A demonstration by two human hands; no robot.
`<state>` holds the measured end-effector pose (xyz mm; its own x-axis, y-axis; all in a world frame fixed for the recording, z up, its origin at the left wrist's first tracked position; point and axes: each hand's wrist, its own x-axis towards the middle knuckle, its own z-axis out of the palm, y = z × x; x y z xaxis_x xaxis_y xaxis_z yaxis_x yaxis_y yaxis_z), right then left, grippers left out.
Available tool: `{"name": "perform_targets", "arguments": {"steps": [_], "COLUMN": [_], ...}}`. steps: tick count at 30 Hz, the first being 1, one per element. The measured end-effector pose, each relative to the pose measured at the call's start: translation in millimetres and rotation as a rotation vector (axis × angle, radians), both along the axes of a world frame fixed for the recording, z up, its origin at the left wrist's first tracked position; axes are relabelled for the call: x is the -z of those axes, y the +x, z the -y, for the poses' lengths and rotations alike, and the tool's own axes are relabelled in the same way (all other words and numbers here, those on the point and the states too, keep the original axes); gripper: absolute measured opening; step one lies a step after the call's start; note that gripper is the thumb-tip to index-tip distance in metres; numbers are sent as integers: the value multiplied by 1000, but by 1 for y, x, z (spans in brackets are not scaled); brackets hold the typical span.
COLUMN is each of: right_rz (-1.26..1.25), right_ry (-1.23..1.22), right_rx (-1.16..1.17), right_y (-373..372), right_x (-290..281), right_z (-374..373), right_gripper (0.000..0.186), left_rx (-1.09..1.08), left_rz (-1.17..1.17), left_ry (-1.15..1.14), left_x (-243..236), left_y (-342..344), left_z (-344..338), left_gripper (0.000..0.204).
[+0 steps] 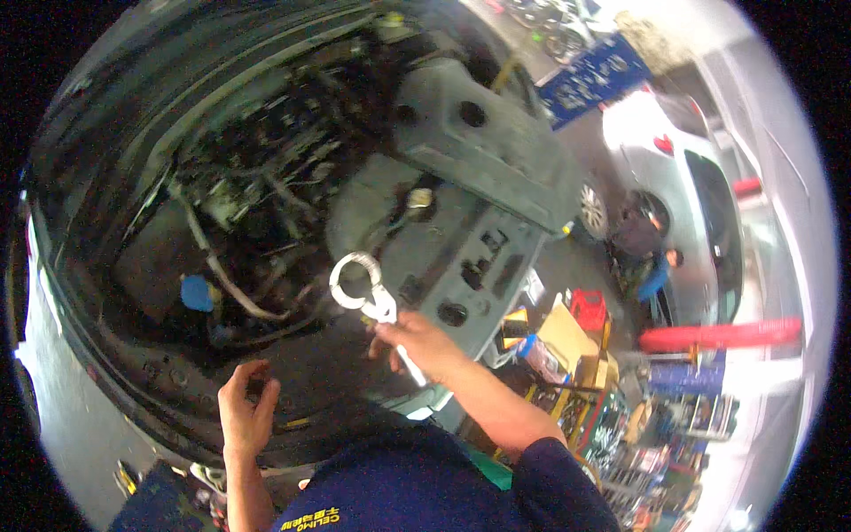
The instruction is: The person props open a car hood with a wooden stick, removes the engine cover, and then walks to a parts bin to select a pulley. The person handles a wrench and a pulley while moving through the garage.
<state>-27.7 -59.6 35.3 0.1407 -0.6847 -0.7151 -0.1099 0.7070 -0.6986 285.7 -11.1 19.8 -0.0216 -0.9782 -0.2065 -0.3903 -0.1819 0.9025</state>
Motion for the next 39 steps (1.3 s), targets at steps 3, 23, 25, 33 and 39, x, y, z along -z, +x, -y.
{"name": "perform_targets", "arguments": {"steps": [3, 23, 25, 33, 39], "right_rz": [78, 169, 116, 201, 280], "right_ry": [93, 206, 194, 277, 212], "right_rx": [-183, -1376, -1564, -2117, -2521], "right_y": [-6, -142, -149, -138, -149], "right_x": [-5, -7, -9, -6, -16], "right_z": [-39, -63, -61, -148, -262], "right_gripper": [32, 27, 25, 26, 28], "left_rx": [28, -900, -1051, -1625, -2163], "left_rz": [-4, 34, -52, -88, -146], "left_ry": [26, 72, 92, 108, -8], "left_x": [-6, 5, 7, 8, 1], "left_y": [-25, -281, -328, -482, -600], "left_z": [-11, -210, -237, -361, -423], "left_gripper": [38, 42, 42, 51, 47]}}
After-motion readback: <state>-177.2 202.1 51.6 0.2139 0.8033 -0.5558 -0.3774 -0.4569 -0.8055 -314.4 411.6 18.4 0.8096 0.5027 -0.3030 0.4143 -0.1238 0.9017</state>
